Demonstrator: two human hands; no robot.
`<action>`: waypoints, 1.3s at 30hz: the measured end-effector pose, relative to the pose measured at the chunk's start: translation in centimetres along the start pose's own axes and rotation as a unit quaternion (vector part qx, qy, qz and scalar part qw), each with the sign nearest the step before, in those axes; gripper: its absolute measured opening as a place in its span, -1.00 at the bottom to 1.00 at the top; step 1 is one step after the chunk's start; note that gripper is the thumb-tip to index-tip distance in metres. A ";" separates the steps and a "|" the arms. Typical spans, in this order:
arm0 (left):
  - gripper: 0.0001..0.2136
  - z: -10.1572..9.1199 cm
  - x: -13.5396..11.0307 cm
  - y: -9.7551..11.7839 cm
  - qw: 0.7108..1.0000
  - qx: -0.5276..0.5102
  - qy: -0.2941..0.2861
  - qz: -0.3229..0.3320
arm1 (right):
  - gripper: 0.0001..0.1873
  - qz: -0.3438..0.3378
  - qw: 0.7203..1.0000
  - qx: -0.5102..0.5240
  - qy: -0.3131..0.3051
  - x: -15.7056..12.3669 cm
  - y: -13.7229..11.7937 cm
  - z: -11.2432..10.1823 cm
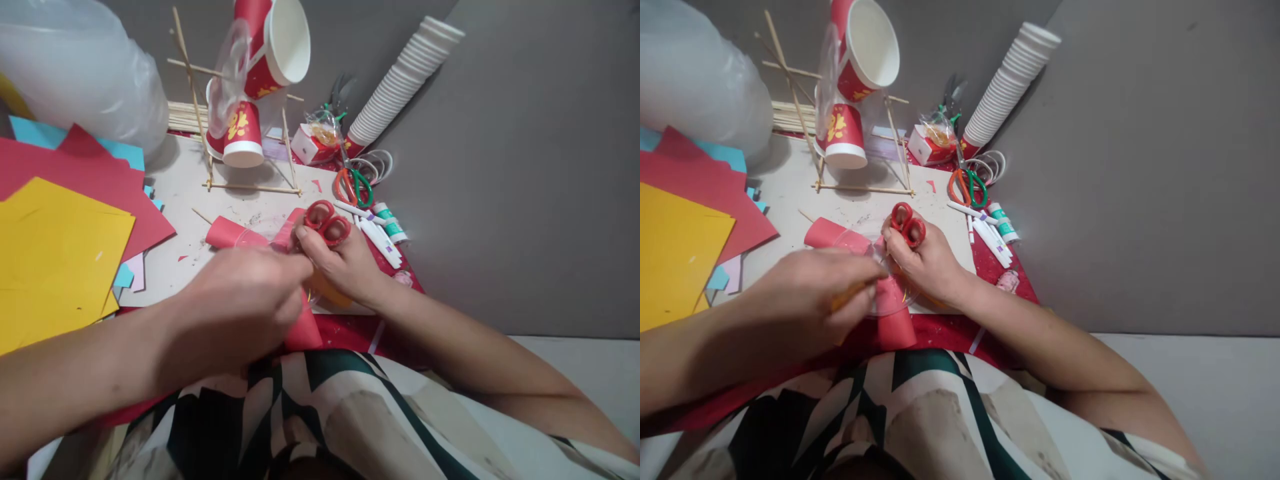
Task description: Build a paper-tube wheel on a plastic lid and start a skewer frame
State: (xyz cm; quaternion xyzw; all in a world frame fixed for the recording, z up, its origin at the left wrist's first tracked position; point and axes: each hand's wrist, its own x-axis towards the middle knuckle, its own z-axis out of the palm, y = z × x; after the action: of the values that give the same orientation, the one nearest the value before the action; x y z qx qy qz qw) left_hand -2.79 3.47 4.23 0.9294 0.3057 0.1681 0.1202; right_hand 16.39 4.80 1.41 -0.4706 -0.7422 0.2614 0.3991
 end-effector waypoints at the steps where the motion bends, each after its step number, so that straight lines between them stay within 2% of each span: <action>1: -0.79 -0.3 0.5 -0.6 0.998 -0.050 0.014 -0.030 | -0.75 -0.006 1.000 -0.011 -0.005 0.1 -0.1 -0.1; 4: -0.78 0.2 1.6 -2.7 0.980 -0.152 0.053 -0.114 | -0.72 -0.001 0.999 -0.035 -0.011 0.0 -0.2 -0.4; 8: -0.75 1.3 2.1 -4.8 0.971 -0.126 0.065 -0.193 | -0.70 0.040 0.998 -0.045 -0.007 -0.2 -0.4 -0.6; 13: -0.69 0.3 1.9 -4.5 0.972 -0.040 0.038 -0.230 | -0.67 0.053 0.998 -0.028 -0.003 -0.3 -0.4 -0.5; 17: -0.59 -0.4 1.3 -4.3 0.969 0.003 -0.047 -0.243 | -0.63 0.038 0.998 -0.053 0.000 -0.5 -0.3 -0.6; 19: -0.54 -0.4 0.6 -4.4 0.965 -0.014 -0.065 -0.252 | -0.64 0.035 0.997 -0.072 0.006 -0.5 -0.2 -0.6; 22: -0.49 0.0 -0.7 -4.5 0.955 -0.117 -0.050 -0.269 | -0.67 0.046 0.996 -0.081 0.015 -0.8 -0.2 -0.5; 24: -0.46 0.5 -1.4 -4.2 0.924 -0.232 -0.034 -0.302 | -0.69 0.056 0.995 -0.077 0.024 -1.0 -0.3 -0.3; 28: -0.41 1.8 -1.9 -3.7 0.803 -0.467 0.009 -0.372 | -0.68 0.083 0.994 -0.050 0.049 -1.2 -0.1 0.4; 30: -0.41 2.3 -1.8 -3.7 0.752 -0.531 0.043 -0.387 | -0.68 0.082 0.995 -0.043 0.043 -1.2 0.1 0.5; 32: -0.43 2.7 -1.5 -3.8 0.717 -0.569 0.067 -0.397 | -0.71 0.052 0.998 -0.046 0.012 -1.1 0.2 0.3; 35: -0.45 2.9 -1.2 -3.9 0.688 -0.599 0.079 -0.403 | -0.75 -0.018 0.997 -0.062 -0.043 -0.8 0.2 -0.6; 39: -0.47 3.1 -1.2 -3.8 0.680 -0.609 0.085 -0.399 | -0.76 -0.081 0.989 -0.070 -0.100 -0.8 -0.1 -1.3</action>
State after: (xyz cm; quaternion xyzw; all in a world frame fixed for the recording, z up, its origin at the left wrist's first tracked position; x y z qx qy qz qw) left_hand -4.48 5.39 -0.16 0.4220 0.4869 0.3319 0.6890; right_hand 17.58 4.06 1.94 -0.4069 -0.8305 0.2213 0.3093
